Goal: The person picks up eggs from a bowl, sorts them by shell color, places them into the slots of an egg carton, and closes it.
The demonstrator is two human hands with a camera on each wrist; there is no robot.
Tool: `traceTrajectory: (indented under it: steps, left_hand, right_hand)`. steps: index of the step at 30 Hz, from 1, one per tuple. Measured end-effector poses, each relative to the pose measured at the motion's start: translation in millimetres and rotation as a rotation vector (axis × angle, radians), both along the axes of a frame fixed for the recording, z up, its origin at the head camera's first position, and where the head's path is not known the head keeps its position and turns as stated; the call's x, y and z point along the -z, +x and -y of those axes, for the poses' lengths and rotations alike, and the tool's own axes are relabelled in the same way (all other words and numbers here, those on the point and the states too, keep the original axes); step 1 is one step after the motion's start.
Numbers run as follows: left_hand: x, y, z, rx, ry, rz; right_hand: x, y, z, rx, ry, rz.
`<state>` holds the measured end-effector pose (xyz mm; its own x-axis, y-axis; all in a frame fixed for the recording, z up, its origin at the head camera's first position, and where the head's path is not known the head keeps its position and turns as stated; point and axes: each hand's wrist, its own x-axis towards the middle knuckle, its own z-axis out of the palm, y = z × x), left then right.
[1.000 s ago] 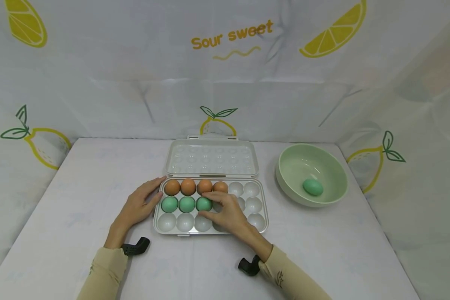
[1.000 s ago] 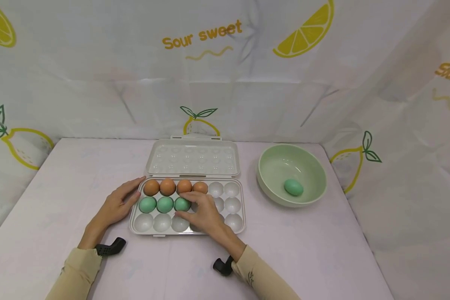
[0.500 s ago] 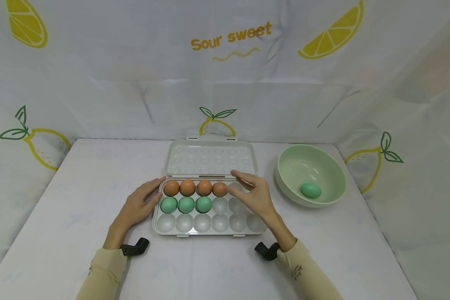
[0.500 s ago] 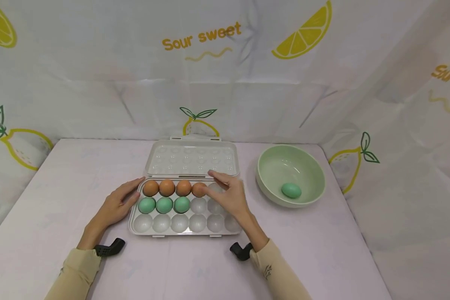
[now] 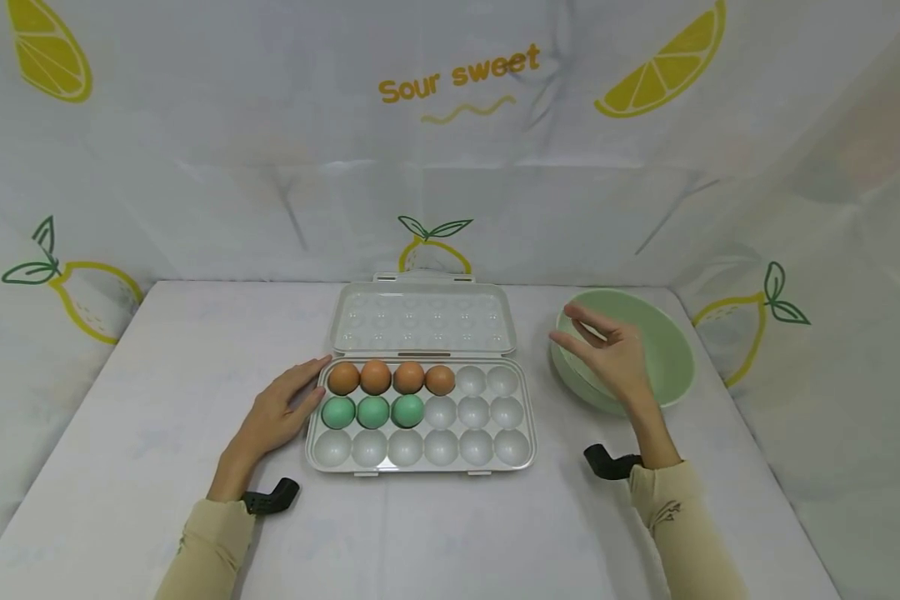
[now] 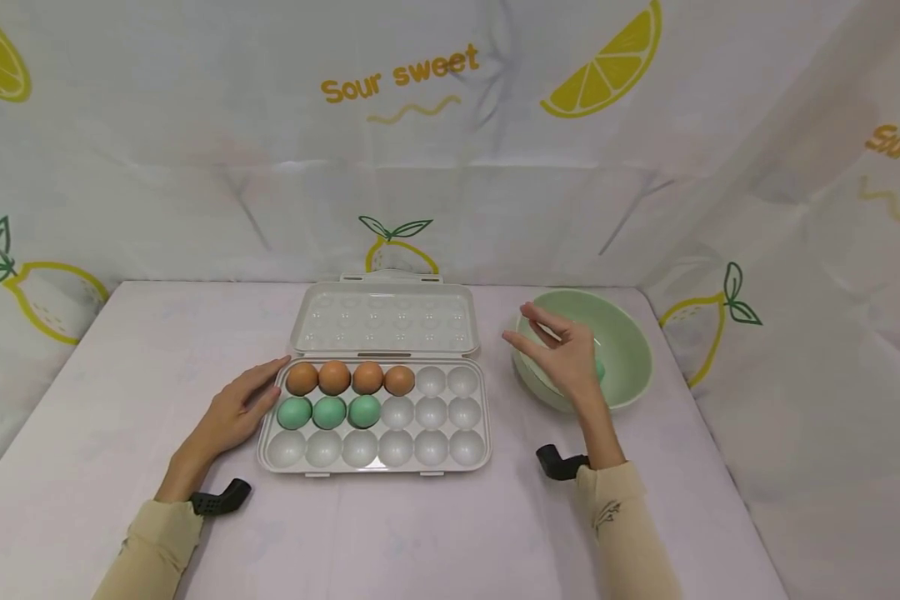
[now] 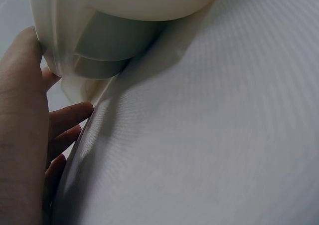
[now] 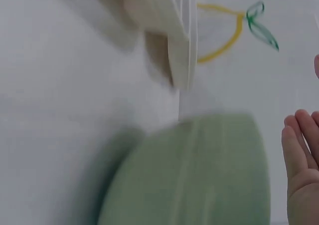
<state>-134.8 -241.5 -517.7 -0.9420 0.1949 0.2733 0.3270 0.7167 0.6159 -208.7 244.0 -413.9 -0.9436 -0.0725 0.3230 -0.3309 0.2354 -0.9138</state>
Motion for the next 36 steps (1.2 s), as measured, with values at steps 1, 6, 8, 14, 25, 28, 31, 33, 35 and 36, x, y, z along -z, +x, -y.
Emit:
traceTrajectory:
  steps: [1,6,8,14,25,28,31,33,35,36]
  left_hand:
    - [0.4,-0.1,-0.1,0.0,-0.003,-0.003]
    - [2.3,-0.8,0.6,-0.003,-0.012,-0.015]
    - [2.4,-0.8,1.2,-0.004,-0.013,-0.017]
    - [2.3,1.0,1.5,-0.01,-0.008,-0.004]
    - [-0.1,0.3,0.3,0.005,0.0,0.0]
    - [-0.2,0.0,0.3,0.004,0.0,0.007]
    - [0.3,0.0,0.6,0.003,0.002,0.013]
    - [1.0,-0.3,0.9,0.003,0.002,0.011]
    - [1.6,-0.5,1.1,0.003,0.002,0.007]
    - [1.8,-0.6,1.0,0.004,0.004,0.004]
  right_hand:
    - [-0.3,-0.3,-8.5,-0.003,-0.006,-0.001]
    - [-0.2,4.5,-43.5,-0.001,0.001,0.037]
    - [0.5,7.7,-52.9,0.019,0.026,0.062]
    - [4.6,12.3,-70.3,0.059,0.141,0.089]
    - [6.0,15.7,-91.5,0.014,0.406,0.154]
    - [4.0,15.2,-95.3,-0.001,0.487,0.188]
    - [3.1,14.3,-98.5,-0.026,0.557,0.21]
    - [3.2,13.6,-100.0,-0.044,0.582,0.222]
    - [3.5,12.6,-100.6,-0.054,0.606,0.226]
    - [3.4,12.1,-101.0,-0.057,0.614,0.23]
